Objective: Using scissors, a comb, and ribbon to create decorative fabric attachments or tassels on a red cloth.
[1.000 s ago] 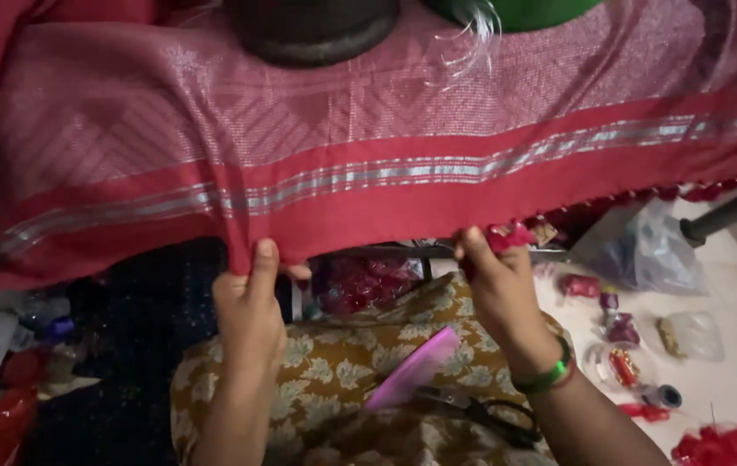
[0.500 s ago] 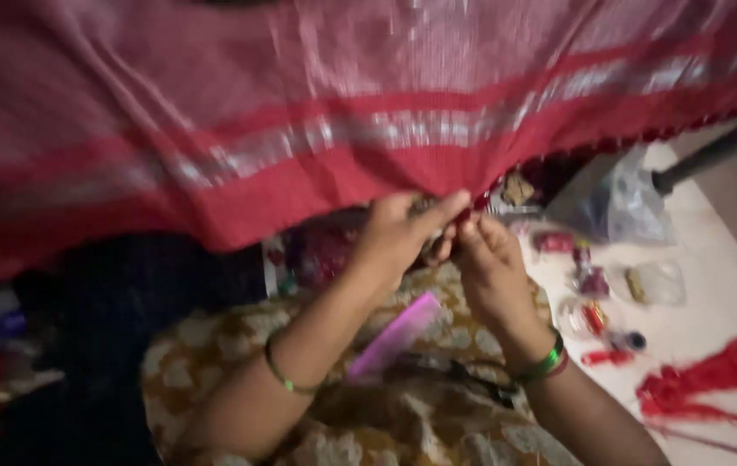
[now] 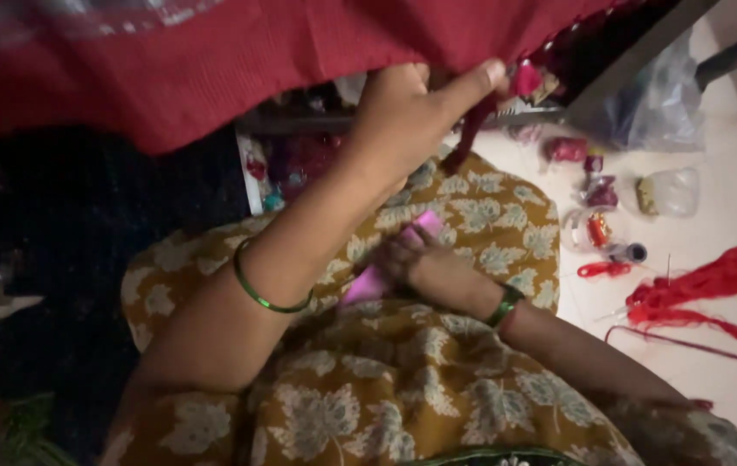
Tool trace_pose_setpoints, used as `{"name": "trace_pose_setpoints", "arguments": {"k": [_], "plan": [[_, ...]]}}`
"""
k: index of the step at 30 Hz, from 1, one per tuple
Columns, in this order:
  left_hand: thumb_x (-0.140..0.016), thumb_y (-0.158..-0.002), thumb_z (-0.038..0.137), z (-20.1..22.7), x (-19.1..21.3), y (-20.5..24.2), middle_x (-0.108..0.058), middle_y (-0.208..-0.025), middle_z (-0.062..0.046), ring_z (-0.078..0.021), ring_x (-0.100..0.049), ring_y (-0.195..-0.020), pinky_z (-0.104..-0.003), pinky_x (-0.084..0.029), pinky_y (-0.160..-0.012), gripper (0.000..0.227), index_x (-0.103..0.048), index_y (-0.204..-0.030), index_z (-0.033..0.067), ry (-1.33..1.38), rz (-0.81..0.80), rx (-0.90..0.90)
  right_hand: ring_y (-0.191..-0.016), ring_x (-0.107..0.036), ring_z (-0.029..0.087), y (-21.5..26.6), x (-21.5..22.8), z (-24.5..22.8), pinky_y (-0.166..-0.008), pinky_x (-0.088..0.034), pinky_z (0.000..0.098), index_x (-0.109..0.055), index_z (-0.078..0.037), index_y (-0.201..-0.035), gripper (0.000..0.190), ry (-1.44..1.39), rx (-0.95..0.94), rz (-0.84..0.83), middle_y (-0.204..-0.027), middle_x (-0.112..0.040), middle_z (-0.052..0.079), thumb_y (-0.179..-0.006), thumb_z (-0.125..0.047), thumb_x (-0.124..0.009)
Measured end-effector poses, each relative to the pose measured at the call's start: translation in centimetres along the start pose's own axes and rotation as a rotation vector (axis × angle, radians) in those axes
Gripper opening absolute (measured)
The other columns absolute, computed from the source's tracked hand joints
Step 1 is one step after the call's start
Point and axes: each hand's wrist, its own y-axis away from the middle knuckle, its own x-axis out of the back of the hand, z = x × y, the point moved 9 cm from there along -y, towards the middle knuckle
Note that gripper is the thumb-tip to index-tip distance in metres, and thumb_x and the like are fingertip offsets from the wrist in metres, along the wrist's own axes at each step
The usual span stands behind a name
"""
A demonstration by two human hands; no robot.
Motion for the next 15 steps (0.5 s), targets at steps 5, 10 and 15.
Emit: {"name": "trace_pose_setpoints", "arguments": {"k": [5, 10, 15], "plan": [[-0.074, -0.088, 0.04, 0.8, -0.6, -0.3, -0.064, -0.056, 0.001, -0.0077, -0.042, -0.044, -0.026, -0.04, -0.047, 0.04, -0.081, -0.075, 0.0032, 0.175, -0.188, 0.025, -0.112, -0.06, 0.033, -1.8, 3.8, -1.9, -0.1, -0.049, 0.0464, -0.067, -0.006, -0.118, 0.04, -0.094, 0.187, -0.042, -0.125, -0.061, 0.014, -0.081, -0.022, -0.063], [-0.078, -0.085, 0.033, 0.1, -0.7, -1.0, -0.075, -0.074, -0.006, -0.0125, -0.067, -0.063, -0.028, -0.052, -0.063, 0.034, -0.079, -0.084, -0.001, 0.329, -0.329, 0.151, -0.097, -0.068, 0.021, 0.2, 16.7, 1.3, -0.082, -0.056, 0.0365, -0.069, -0.011, -0.113, 0.027, -0.145, -0.092, -0.087, -0.11, -0.071, 0.008, -0.087, -0.016, -0.063], [-0.074, -0.085, 0.032, 0.4, -0.2, -0.1, -0.081, -0.092, -0.012, -0.0176, -0.07, -0.079, -0.035, -0.053, -0.071, 0.032, -0.083, -0.092, 0.0027, 0.085, -0.323, 0.35, -0.094, -0.063, 0.016, 4.0, 28.8, 2.7, -0.072, -0.043, 0.0308, -0.069, -0.007, -0.128, 0.033, 0.715, 0.11, 0.465, -0.105, -0.075, 0.011, -0.098, -0.022, -0.073]]}}
